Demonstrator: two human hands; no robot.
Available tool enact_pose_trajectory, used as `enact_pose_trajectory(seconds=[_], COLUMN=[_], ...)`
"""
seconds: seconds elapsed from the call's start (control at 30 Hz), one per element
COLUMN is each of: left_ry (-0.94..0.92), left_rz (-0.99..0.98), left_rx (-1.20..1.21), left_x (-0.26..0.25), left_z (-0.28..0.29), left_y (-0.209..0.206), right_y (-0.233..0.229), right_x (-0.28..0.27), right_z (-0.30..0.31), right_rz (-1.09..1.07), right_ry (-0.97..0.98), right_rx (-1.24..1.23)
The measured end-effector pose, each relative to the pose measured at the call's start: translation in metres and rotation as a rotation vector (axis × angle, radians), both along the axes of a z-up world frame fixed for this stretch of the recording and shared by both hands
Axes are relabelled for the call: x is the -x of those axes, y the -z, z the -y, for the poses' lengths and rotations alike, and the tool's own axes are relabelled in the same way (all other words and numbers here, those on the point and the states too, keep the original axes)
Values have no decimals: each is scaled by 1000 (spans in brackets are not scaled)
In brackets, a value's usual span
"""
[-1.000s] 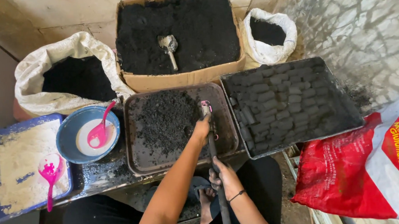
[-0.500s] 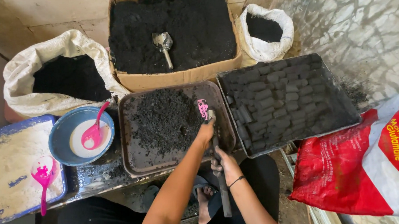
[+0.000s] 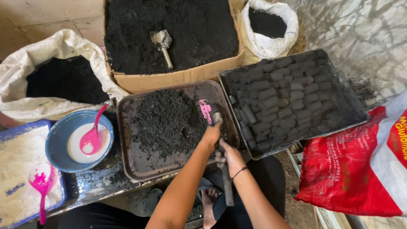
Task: The person uses a cylindrical metal mold and a hammer to compress a dark granular material into cylindrical briquettes. They repeatedly fill the mold, strike it to compact the contents, and eject the formed briquettes onto a tray.
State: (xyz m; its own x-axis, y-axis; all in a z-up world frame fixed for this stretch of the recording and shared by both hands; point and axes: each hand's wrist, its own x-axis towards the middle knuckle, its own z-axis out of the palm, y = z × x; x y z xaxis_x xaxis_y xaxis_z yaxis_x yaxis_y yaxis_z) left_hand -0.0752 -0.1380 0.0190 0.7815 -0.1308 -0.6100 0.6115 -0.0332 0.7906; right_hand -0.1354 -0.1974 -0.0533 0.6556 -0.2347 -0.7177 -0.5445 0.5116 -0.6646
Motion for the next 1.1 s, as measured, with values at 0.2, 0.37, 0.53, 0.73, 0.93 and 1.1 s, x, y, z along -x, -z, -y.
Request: enact_pose_trajectory(seconds=[0.2, 0.37, 0.53, 0.73, 0.93, 1.1], left_ry=[35, -165, -364, -592, -593, -669], left_rz=[-18, -54, -40, -24, -31, 289], left_rx=[54, 212, 201, 115, -36, -195], left_x=[3, 3, -5, -14, -23, -57], left_z=[-10, -40, -85, -150, -186, -207], left_y=[12, 29, 14, 8, 46, 47], right_y=[-36, -84, -34, -97, -59, -38], right_x=[22, 40, 25, -16, -36, -25], right_z=[-2, -22, -36, -75, -82, -64], right_rz=[-29, -68, 4, 327, 554, 574], right_ry=[-110, -368, -626, -1073, -1161, -984], right_rx=[34, 127, 425, 903, 1298, 1224])
